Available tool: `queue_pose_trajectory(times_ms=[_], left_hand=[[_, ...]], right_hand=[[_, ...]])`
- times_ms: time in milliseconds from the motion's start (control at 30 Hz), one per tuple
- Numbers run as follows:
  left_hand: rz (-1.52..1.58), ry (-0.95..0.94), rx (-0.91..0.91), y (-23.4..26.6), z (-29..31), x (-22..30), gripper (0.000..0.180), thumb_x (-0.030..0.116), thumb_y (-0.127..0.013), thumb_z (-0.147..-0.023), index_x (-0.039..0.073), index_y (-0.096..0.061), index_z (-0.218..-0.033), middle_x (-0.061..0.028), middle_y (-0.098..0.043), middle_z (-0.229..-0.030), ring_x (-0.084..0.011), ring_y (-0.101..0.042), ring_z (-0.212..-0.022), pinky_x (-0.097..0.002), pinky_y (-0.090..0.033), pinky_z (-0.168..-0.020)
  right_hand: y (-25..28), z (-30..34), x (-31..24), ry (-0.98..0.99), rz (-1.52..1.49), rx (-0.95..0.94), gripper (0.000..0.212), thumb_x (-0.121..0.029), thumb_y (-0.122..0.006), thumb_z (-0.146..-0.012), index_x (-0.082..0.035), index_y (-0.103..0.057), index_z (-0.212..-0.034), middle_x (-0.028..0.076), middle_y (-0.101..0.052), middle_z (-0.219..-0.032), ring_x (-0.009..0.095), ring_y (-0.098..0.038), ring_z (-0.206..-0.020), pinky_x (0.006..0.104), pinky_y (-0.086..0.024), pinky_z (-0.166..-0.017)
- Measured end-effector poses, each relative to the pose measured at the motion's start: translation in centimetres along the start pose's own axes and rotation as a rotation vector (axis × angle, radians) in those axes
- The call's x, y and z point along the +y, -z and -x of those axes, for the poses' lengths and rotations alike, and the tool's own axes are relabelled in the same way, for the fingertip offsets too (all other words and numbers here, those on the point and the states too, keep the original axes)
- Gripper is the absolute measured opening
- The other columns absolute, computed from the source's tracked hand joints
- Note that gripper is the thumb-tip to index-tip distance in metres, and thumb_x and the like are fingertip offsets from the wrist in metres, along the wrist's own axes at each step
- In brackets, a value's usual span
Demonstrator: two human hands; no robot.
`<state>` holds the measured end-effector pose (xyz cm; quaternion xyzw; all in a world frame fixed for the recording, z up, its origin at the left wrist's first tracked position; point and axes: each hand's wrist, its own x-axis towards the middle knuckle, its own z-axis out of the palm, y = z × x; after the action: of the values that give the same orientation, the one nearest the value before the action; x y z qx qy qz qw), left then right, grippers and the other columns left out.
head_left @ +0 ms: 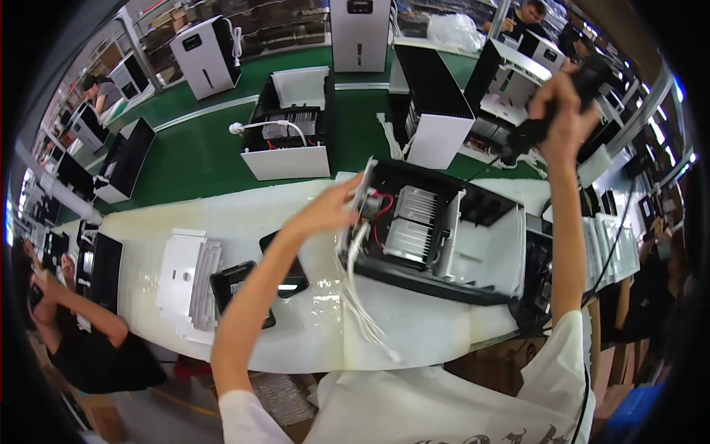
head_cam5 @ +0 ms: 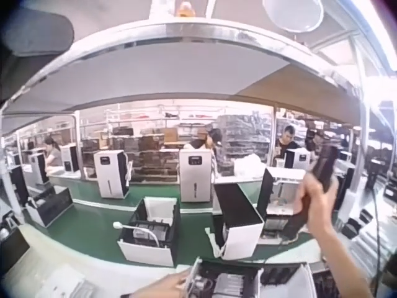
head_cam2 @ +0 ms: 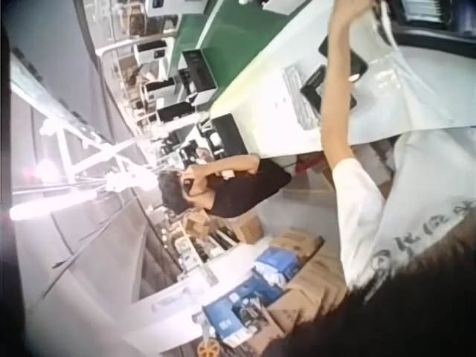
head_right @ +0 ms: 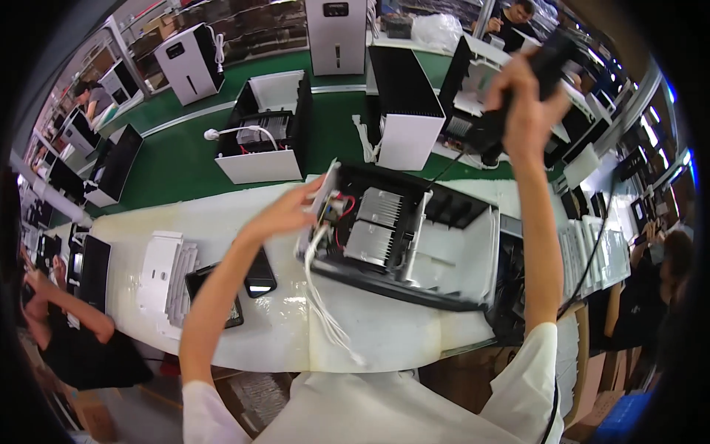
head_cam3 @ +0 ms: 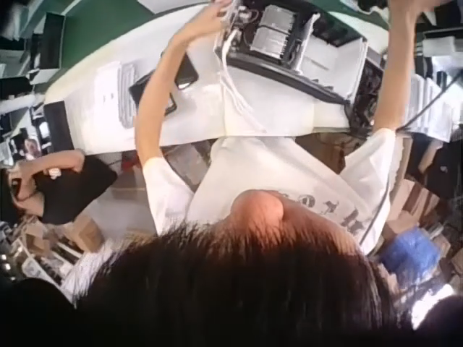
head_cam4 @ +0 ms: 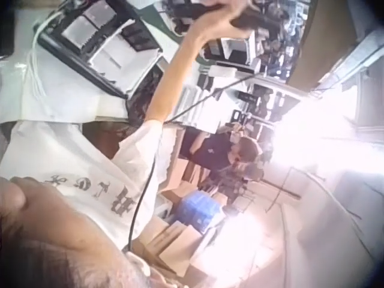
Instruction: Installing internal components into an electronic housing and securing them using an electric screwdriver.
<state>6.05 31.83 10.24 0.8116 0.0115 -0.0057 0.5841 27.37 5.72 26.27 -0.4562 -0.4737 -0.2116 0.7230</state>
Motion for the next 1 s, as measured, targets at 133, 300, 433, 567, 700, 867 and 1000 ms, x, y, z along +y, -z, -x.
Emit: queue_pose_trajectory(times_ms=[133, 300, 433, 567, 700, 867, 1000], left_hand=[[-0.649, -0.185, -0.023, 4.4, -7.8, 0.5, 0.061, -0.001, -0.057, -0.07, 0.009, -0.057, -0.13, -0.0216, -0.069, -0.102, -0.0349, -0.067, -0.094, -0.0394, -0.051, -0.08], [-0.972, -0.306, -0.047, 2.0, -12.2, 1.4, 0.058, -0.006, -0.057, -0.072, 0.008, -0.057, -0.128, -0.0187, -0.062, -0.122, -0.0359, -0.059, -0.111, -0.0401, -0.047, -0.095], [-0.567, -0.678, 0.414, -0.5, -0.8, 2.8, 0.044, -0.004, -0.055, -0.079, 0.006, -0.057, -0.122, -0.0127, -0.06, -0.117, -0.0312, -0.057, -0.111, -0.039, -0.045, -0.098], [-0.646, -0.108, 0.867, 1.9, 16.2, -1.8, 0.007, -0.002, -0.058, -0.082, 0.0, -0.052, -0.079, -0.0142, -0.052, -0.073, -0.0345, -0.053, -0.068, -0.0394, -0.043, -0.061], [-0.972, 0.34, 0.727, 2.6, 30.0, -8.3, 0.007, 0.002, -0.062, -0.082, 0.001, -0.056, -0.085, -0.0142, -0.061, -0.084, -0.0347, -0.059, -0.079, -0.044, -0.046, -0.068], [-1.012, 0.401, 0.595, 1.8, 28.2, -8.5, 0.013, 0.0, -0.066, -0.074, 0.004, -0.057, -0.081, -0.0113, -0.056, -0.083, -0.0336, -0.056, -0.086, -0.0437, -0.042, -0.072], [-1.021, 0.398, 0.62, 1.3, 26.0, -7.4, 0.016, -0.001, -0.065, -0.075, 0.005, -0.055, -0.085, -0.0102, -0.055, -0.086, -0.0329, -0.056, -0.088, -0.0429, -0.041, -0.073]], right_hand=[[-0.1, -0.4, -6.9, -0.015, -0.241, -0.026, 0.022, -0.026, -0.046, -0.097, -0.004, -0.047, -0.098, 0.003, -0.041, -0.069, 0.011, -0.039, -0.045, 0.0242, -0.037, -0.042], [-1.0, 5.2, -13.3, 0.212, -0.528, 0.016, 0.037, -0.034, -0.055, -0.091, -0.001, -0.044, -0.103, 0.005, -0.042, -0.069, 0.011, -0.039, -0.04, 0.0238, -0.035, -0.035], [0.2, 9.9, -16.7, 0.414, -0.462, 0.237, 0.038, -0.014, -0.069, -0.074, -0.003, -0.038, -0.093, 0.003, -0.043, -0.068, 0.009, -0.042, -0.037, 0.0181, -0.04, -0.035], [4.4, 13.2, -17.4, 0.523, -0.748, 0.35, 0.038, -0.001, -0.07, -0.062, -0.003, -0.039, -0.083, 0.002, -0.043, -0.063, 0.005, -0.041, -0.035, 0.0124, -0.041, -0.033], [4.2, 13.5, -17.2, 0.591, -0.991, 0.453, 0.033, -0.002, -0.07, -0.061, -0.004, -0.04, -0.075, 0.002, -0.043, -0.062, 0.005, -0.041, -0.035, 0.0124, -0.043, -0.033], [4.6, 15.7, -15.0, 0.343, -1.077, 0.434, 0.032, -0.009, -0.073, -0.056, -0.009, -0.042, -0.065, 0.001, -0.045, -0.062, 0.004, -0.044, -0.038, 0.0114, -0.043, -0.038], [4.1, 16.4, -14.5, 0.368, -1.075, 0.312, 0.032, -0.011, -0.073, -0.056, -0.012, -0.041, -0.062, -0.001, -0.044, -0.062, 0.004, -0.043, -0.041, 0.0098, -0.04, -0.04]])
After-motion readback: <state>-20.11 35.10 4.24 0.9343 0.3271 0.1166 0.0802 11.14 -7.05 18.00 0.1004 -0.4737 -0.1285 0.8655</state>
